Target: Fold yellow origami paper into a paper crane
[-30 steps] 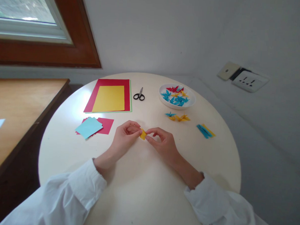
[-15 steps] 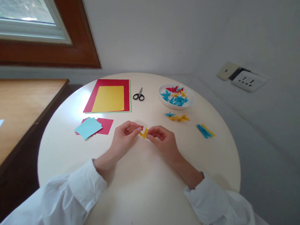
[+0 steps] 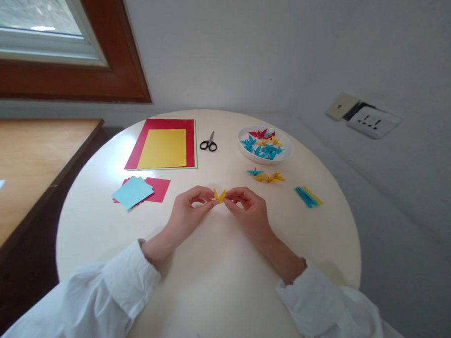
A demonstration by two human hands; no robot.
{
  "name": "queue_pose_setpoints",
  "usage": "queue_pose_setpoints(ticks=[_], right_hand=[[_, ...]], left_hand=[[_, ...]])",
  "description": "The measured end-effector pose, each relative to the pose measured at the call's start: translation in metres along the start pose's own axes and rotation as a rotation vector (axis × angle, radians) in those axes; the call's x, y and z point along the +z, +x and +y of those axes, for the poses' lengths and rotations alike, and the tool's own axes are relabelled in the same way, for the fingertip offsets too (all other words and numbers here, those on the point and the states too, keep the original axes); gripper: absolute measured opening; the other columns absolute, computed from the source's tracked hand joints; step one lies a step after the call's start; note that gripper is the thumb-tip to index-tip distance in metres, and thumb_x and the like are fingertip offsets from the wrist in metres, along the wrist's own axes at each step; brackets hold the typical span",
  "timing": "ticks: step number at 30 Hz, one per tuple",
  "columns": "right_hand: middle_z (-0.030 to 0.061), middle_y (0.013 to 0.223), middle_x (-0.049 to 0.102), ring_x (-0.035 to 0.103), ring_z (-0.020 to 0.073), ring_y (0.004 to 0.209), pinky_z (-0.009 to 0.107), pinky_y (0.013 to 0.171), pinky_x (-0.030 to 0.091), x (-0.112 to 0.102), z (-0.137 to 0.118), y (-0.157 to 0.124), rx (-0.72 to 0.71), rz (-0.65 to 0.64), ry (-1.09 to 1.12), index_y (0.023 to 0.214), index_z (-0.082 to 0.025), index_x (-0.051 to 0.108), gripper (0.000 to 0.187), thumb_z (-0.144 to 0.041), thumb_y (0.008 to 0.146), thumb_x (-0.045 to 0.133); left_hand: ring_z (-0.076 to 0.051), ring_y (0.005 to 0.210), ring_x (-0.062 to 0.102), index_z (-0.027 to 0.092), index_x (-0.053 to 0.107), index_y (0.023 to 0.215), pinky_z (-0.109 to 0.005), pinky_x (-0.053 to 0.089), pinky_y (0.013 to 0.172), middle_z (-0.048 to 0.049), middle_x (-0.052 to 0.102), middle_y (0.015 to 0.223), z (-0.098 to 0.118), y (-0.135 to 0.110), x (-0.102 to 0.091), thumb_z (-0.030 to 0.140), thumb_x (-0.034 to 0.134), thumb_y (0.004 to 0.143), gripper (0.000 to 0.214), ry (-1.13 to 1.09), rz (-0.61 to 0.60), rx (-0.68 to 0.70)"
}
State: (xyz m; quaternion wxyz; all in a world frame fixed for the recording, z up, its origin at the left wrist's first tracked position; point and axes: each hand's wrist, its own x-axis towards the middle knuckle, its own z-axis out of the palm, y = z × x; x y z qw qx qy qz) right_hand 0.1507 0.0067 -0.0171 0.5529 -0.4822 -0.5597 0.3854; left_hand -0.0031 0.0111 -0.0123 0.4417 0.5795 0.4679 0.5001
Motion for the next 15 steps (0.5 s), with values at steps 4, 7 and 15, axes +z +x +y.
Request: queue_pose_setpoints(ticks=[4, 7, 15], right_hand=[[0.0019, 0.073, 0.068, 0.062, 0.0156, 0.070, 0.031, 0.068, 0.049, 0.0006, -0.0005, -0.0016, -0.038, -0.022, -0.032, 0.073, -0.020, 0.063, 0.009, -0.024, 0.067, 0.068], [0.0022, 0.074, 0.068, 0.062, 0.0156, 0.071, 0.031, 0.069, 0.049, 0.0008, 0.0001, -0.0020, -0.044, -0.020, -0.042, 0.074, -0.020, 0.063, 0.009, -0.025, 0.068, 0.067], [0.0025, 0.081, 0.067, 0.063, 0.0156, 0.077, 0.031, 0.075, 0.053, 0.0015, 0.0000, -0.0035, -0.078, -0.021, 0.004, 0.079, -0.020, 0.062, 0.013, -0.023, 0.068, 0.069]], left_hand=[[-0.016, 0.070, 0.061, 0.018, 0.069, 0.073, -0.029, 0.049, 0.069, -0.0042, 0.070, 0.076, -0.0029, -0.0007, -0.0006, 0.027, 0.070, 0.066, 0.011, 0.077, -0.002, 0.017], [-0.016, 0.070, 0.061, 0.019, 0.070, 0.071, -0.029, 0.049, 0.068, -0.0039, 0.071, 0.075, -0.0035, -0.0010, -0.0008, 0.026, 0.069, 0.066, 0.009, 0.092, -0.002, 0.036], [-0.016, 0.069, 0.060, 0.017, 0.068, 0.070, -0.028, 0.048, 0.067, -0.0033, 0.068, 0.071, -0.0008, -0.0014, -0.0013, 0.024, 0.065, 0.068, 0.007, 0.127, -0.018, 0.000]])
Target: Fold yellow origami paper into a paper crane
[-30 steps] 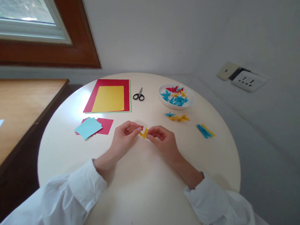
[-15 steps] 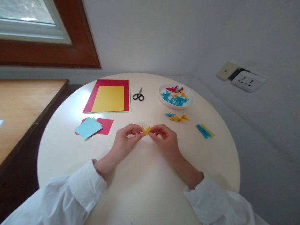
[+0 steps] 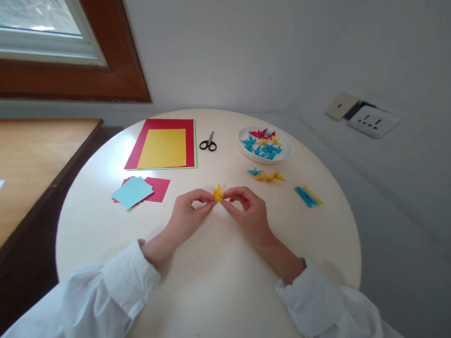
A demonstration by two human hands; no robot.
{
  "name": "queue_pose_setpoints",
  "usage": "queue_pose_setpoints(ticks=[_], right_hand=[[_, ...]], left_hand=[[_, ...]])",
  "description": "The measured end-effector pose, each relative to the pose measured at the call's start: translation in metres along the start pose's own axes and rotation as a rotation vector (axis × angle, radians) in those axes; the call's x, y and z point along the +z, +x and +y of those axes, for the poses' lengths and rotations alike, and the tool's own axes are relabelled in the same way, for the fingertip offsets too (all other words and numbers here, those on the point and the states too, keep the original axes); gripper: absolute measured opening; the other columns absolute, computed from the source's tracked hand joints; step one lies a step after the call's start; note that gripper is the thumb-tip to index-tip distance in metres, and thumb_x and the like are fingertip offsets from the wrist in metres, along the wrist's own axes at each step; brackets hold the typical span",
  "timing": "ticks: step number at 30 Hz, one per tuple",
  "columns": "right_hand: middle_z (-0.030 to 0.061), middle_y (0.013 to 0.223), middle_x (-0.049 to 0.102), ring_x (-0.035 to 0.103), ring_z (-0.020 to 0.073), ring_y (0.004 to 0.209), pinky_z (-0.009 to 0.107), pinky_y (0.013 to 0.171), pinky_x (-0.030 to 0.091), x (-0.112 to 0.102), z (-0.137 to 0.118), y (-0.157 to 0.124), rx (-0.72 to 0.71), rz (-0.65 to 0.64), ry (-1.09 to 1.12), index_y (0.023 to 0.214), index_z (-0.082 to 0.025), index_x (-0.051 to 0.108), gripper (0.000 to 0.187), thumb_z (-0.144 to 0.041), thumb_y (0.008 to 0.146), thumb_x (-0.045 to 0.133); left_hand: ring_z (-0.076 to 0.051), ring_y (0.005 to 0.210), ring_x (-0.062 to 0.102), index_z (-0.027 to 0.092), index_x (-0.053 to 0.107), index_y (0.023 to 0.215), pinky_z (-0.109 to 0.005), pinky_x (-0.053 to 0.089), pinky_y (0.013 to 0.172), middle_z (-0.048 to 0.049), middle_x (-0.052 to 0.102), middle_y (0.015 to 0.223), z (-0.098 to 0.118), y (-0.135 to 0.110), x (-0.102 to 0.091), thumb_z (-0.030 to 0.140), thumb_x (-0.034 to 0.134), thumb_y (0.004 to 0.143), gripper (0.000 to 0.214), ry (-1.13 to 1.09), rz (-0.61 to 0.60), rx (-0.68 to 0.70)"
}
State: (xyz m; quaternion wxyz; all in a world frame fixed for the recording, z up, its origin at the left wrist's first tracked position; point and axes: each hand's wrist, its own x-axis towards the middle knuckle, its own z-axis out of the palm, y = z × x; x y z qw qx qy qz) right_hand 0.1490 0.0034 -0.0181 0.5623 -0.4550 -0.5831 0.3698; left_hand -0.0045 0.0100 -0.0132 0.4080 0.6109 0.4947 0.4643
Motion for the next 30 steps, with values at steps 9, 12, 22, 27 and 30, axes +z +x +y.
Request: queue_pose_setpoints(ticks=[9, 12, 22, 27, 30], right_hand=[[0.0029, 0.080, 0.068, 0.064, 0.0162, 0.078, 0.033, 0.077, 0.055, 0.0014, 0.0028, 0.0000, 0.016, -0.007, 0.066, 0.076, -0.020, 0.062, 0.015, -0.028, 0.068, 0.071], [0.0032, 0.080, 0.068, 0.064, 0.0165, 0.078, 0.033, 0.076, 0.055, 0.0009, 0.0022, 0.0004, 0.026, -0.008, 0.069, 0.075, -0.020, 0.062, 0.015, -0.030, 0.067, 0.072], [0.0022, 0.082, 0.067, 0.065, 0.0155, 0.078, 0.030, 0.073, 0.054, 0.0018, 0.0037, 0.0013, 0.074, 0.003, 0.126, 0.090, -0.021, 0.060, 0.028, -0.025, 0.065, 0.074], [0.0026, 0.081, 0.068, 0.066, 0.0158, 0.076, 0.029, 0.070, 0.053, 0.0017, 0.0038, 0.0011, 0.085, -0.011, 0.120, 0.094, -0.021, 0.060, 0.032, -0.027, 0.065, 0.074], [0.0027, 0.082, 0.069, 0.066, 0.0152, 0.076, 0.028, 0.069, 0.052, 0.0012, 0.0044, 0.0008, 0.076, -0.019, 0.120, 0.094, -0.021, 0.061, 0.031, -0.026, 0.066, 0.073]], left_hand=[[-0.013, 0.067, 0.059, 0.018, 0.060, 0.073, -0.026, 0.047, 0.066, -0.0010, 0.065, 0.073, -0.0037, 0.0003, 0.0009, 0.020, 0.065, 0.068, 0.007, -0.039, 0.026, 0.070], [-0.014, 0.067, 0.062, 0.019, 0.058, 0.083, -0.027, 0.048, 0.067, -0.0003, 0.066, 0.069, -0.0021, -0.0003, 0.0011, 0.021, 0.065, 0.070, 0.016, -0.051, 0.012, 0.061], [-0.014, 0.070, 0.060, 0.018, 0.064, 0.075, -0.027, 0.048, 0.069, -0.0026, 0.068, 0.076, -0.0031, 0.0002, 0.0008, 0.020, 0.063, 0.071, 0.005, -0.020, -0.018, 0.090], [-0.015, 0.071, 0.059, 0.018, 0.065, 0.074, -0.029, 0.048, 0.071, -0.0033, 0.067, 0.076, -0.0040, 0.0013, 0.0005, 0.022, 0.065, 0.070, 0.006, -0.050, -0.017, 0.078], [-0.016, 0.076, 0.061, 0.018, 0.066, 0.075, -0.030, 0.049, 0.072, -0.0045, 0.067, 0.079, -0.0074, 0.0028, 0.0006, 0.022, 0.066, 0.070, 0.007, -0.072, 0.003, 0.124]])
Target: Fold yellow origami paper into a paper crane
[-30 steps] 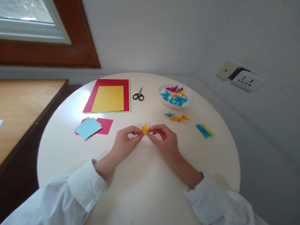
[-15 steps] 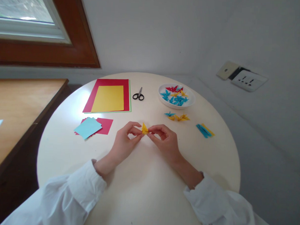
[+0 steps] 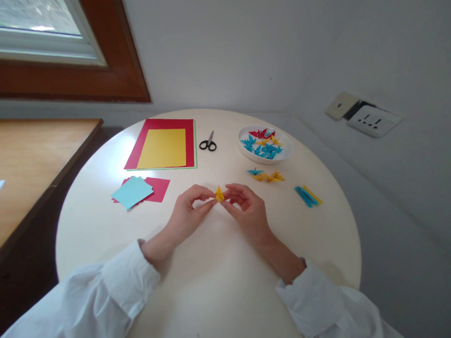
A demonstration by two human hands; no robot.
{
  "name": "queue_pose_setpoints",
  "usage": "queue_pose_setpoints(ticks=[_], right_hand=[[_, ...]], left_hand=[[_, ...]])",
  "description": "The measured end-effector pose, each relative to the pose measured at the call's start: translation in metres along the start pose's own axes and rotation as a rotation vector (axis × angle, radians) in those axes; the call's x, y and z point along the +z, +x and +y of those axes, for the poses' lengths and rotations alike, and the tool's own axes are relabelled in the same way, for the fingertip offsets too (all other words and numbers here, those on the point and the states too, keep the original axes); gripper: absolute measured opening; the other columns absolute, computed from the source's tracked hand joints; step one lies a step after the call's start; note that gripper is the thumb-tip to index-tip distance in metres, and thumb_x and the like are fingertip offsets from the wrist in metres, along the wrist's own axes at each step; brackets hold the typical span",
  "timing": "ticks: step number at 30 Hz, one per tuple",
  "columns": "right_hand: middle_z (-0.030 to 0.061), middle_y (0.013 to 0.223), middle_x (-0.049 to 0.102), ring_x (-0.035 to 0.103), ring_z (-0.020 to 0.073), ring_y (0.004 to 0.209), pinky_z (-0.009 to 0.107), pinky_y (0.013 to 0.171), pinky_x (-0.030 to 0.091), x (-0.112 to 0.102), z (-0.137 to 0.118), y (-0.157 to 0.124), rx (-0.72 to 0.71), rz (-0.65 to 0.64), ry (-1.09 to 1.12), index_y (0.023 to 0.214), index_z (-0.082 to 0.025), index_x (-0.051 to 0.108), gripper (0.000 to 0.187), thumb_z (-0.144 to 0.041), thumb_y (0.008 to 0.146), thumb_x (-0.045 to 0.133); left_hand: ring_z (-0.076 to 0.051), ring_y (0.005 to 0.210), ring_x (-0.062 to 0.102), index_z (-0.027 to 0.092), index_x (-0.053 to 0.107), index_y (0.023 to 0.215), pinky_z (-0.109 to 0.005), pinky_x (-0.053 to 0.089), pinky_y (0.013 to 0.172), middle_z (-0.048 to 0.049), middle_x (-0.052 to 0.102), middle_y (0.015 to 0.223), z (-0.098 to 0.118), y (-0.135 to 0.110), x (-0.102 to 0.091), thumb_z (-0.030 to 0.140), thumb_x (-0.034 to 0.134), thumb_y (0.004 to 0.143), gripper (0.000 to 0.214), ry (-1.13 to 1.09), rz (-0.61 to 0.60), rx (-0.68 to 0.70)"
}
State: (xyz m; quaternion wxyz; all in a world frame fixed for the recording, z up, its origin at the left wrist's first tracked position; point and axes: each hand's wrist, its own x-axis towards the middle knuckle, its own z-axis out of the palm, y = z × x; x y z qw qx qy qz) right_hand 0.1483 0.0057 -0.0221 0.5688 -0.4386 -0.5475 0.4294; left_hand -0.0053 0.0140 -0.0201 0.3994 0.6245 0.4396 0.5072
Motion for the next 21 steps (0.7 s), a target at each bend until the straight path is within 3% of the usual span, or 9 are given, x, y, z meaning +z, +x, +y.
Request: queue_pose_setpoints(ticks=[4, 10, 21], right_hand=[[0.0022, 0.080, 0.069, 0.065, 0.0150, 0.075, 0.028, 0.068, 0.052, 0.0000, 0.0004, -0.0001, -0.003, -0.011, 0.004, 0.092, -0.020, 0.061, 0.029, -0.027, 0.066, 0.073], [0.0018, 0.079, 0.069, 0.065, 0.0146, 0.075, 0.028, 0.069, 0.052, 0.0003, -0.0017, 0.0002, 0.019, -0.013, 0.006, 0.088, -0.020, 0.062, 0.024, -0.023, 0.066, 0.072], [0.0016, 0.076, 0.069, 0.066, 0.0147, 0.073, 0.029, 0.073, 0.055, 0.0001, -0.0004, 0.0012, 0.090, 0.011, -0.014, 0.087, -0.019, 0.065, 0.025, -0.023, 0.063, 0.073]], left_hand=[[-0.019, 0.088, 0.063, 0.017, 0.067, 0.079, -0.032, 0.049, 0.081, -0.0071, 0.069, 0.091, -0.0046, 0.0002, 0.0001, 0.021, 0.066, 0.071, 0.009, -0.057, -0.026, 0.016], [-0.016, 0.077, 0.064, 0.016, 0.067, 0.075, -0.029, 0.049, 0.076, -0.0045, 0.070, 0.079, -0.0026, -0.0009, 0.0000, 0.022, 0.066, 0.072, 0.007, -0.020, -0.041, -0.041], [-0.014, 0.072, 0.064, 0.016, 0.061, 0.075, -0.027, 0.050, 0.072, -0.0022, 0.067, 0.076, 0.0004, 0.0010, 0.0000, 0.023, 0.069, 0.070, 0.012, -0.041, -0.005, -0.076]])
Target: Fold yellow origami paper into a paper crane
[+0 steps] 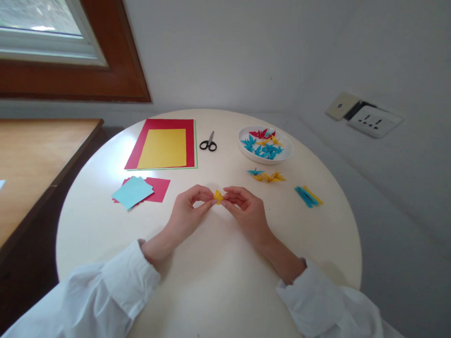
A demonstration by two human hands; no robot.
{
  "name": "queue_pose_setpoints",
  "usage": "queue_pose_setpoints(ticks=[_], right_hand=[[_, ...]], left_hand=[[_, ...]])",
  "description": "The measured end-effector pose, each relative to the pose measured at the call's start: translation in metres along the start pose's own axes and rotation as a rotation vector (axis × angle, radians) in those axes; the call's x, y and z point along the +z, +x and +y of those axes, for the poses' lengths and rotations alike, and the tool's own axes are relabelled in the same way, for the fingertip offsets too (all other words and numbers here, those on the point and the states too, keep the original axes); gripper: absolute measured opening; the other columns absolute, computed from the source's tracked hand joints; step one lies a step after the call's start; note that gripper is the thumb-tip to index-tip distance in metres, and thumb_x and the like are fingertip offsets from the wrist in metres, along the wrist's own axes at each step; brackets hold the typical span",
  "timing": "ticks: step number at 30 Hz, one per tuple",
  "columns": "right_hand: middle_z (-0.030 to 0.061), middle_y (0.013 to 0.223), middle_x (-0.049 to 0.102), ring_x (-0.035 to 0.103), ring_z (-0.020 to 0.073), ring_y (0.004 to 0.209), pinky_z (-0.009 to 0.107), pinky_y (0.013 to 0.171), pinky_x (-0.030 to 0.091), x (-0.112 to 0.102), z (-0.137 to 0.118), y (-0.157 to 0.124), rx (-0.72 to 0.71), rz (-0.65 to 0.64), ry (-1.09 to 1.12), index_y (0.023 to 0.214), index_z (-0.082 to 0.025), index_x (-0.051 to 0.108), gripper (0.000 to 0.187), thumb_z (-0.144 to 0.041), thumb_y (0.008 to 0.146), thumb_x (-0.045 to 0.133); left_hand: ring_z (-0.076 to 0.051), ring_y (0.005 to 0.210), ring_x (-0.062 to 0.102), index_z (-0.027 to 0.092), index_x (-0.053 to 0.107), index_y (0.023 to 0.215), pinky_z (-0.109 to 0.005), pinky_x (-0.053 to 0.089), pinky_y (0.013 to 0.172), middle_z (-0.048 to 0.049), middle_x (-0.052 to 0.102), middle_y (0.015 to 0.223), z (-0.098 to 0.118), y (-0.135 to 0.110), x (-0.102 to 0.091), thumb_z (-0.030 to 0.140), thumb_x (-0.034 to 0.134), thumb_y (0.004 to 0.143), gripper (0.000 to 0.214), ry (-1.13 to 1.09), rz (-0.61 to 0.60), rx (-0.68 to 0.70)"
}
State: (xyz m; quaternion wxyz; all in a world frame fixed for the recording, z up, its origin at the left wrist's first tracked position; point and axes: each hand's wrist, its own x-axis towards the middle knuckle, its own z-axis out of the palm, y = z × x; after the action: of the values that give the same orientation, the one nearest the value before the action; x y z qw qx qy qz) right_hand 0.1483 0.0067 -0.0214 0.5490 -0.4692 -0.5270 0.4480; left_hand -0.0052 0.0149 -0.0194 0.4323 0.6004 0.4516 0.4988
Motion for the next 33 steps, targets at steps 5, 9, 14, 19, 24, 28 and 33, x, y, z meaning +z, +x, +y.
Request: queue_pose_setpoints(ticks=[5, 9, 14, 19, 24, 28, 33], right_hand=[[0.0025, 0.077, 0.070, 0.066, 0.0149, 0.072, 0.028, 0.070, 0.054, -0.0003, -0.0021, -0.0005, -0.041, 0.003, -0.038, 0.079, -0.019, 0.066, 0.016, -0.024, 0.064, 0.072], [0.0028, 0.075, 0.071, 0.065, 0.0156, 0.071, 0.027, 0.067, 0.053, -0.0011, -0.0035, -0.0010, -0.105, -0.022, -0.123, 0.075, -0.019, 0.068, 0.009, -0.027, 0.069, 0.069], [0.0026, 0.078, 0.072, 0.065, 0.0152, 0.073, 0.027, 0.067, 0.051, -0.0013, -0.0026, -0.0022, -0.197, -0.014, -0.189, 0.077, -0.021, 0.070, 0.006, -0.023, 0.073, 0.066], [0.0027, 0.079, 0.072, 0.065, 0.0150, 0.074, 0.026, 0.066, 0.050, -0.0017, -0.0040, -0.0026, -0.244, -0.014, -0.215, 0.078, -0.021, 0.070, 0.006, -0.022, 0.075, 0.065], [0.0029, 0.080, 0.072, 0.064, 0.0147, 0.074, 0.026, 0.065, 0.050, -0.0020, -0.0035, -0.0027, -0.249, -0.018, -0.221, 0.078, -0.021, 0.070, 0.007, -0.021, 0.076, 0.063], [0.0032, 0.078, 0.071, 0.064, 0.0151, 0.072, 0.027, 0.066, 0.050, -0.0014, -0.0024, -0.0032, -0.234, -0.016, -0.218, 0.077, -0.020, 0.069, 0.006, -0.023, 0.076, 0.063], [0.0031, 0.075, 0.070, 0.063, 0.0156, 0.070, 0.028, 0.065, 0.050, -0.0004, -0.0047, -0.0037, -0.201, -0.013, -0.217, 0.074, -0.021, 0.068, 0.005, -0.023, 0.074, 0.064]], left_hand=[[-0.015, 0.073, 0.066, 0.016, 0.063, 0.085, -0.028, 0.051, 0.073, -0.0045, 0.069, 0.080, 0.0003, -0.0010, 0.0001, 0.024, 0.068, 0.072, 0.016, 0.003, -0.027, 0.008], [-0.016, 0.079, 0.066, 0.016, 0.067, 0.088, -0.029, 0.052, 0.076, -0.0065, 0.071, 0.088, -0.0017, -0.0023, 0.0008, 0.025, 0.065, 0.074, 0.017, 0.027, -0.048, 0.032], [-0.018, 0.084, 0.067, 0.016, 0.068, 0.094, -0.030, 0.053, 0.081, -0.0064, 0.073, 0.093, -0.0032, -0.0041, 0.0007, 0.023, 0.061, 0.077, 0.019, 0.087, -0.061, 0.054], [-0.018, 0.090, 0.068, 0.018, 0.069, 0.097, -0.030, 0.052, 0.085, -0.0048, 0.073, 0.098, 0.0011, -0.0060, 0.0006, 0.023, 0.058, 0.080, 0.021, 0.160, -0.073, 0.099], [-0.019, 0.090, 0.068, 0.018, 0.070, 0.095, -0.030, 0.052, 0.084, -0.0046, 0.073, 0.098, 0.0061, -0.0071, 0.0010, 0.023, 0.056, 0.080, 0.021, 0.210, -0.082, 0.118], [-0.019, 0.087, 0.068, 0.018, 0.070, 0.091, -0.030, 0.053, 0.082, -0.0050, 0.074, 0.094, 0.0052, -0.0073, 0.0011, 0.023, 0.058, 0.080, 0.018, 0.199, -0.064, 0.118], [-0.018, 0.083, 0.067, 0.017, 0.069, 0.084, -0.030, 0.052, 0.080, -0.0055, 0.073, 0.088, 0.0029, -0.0073, 0.0005, 0.022, 0.060, 0.077, 0.012, 0.157, -0.045, 0.102]])
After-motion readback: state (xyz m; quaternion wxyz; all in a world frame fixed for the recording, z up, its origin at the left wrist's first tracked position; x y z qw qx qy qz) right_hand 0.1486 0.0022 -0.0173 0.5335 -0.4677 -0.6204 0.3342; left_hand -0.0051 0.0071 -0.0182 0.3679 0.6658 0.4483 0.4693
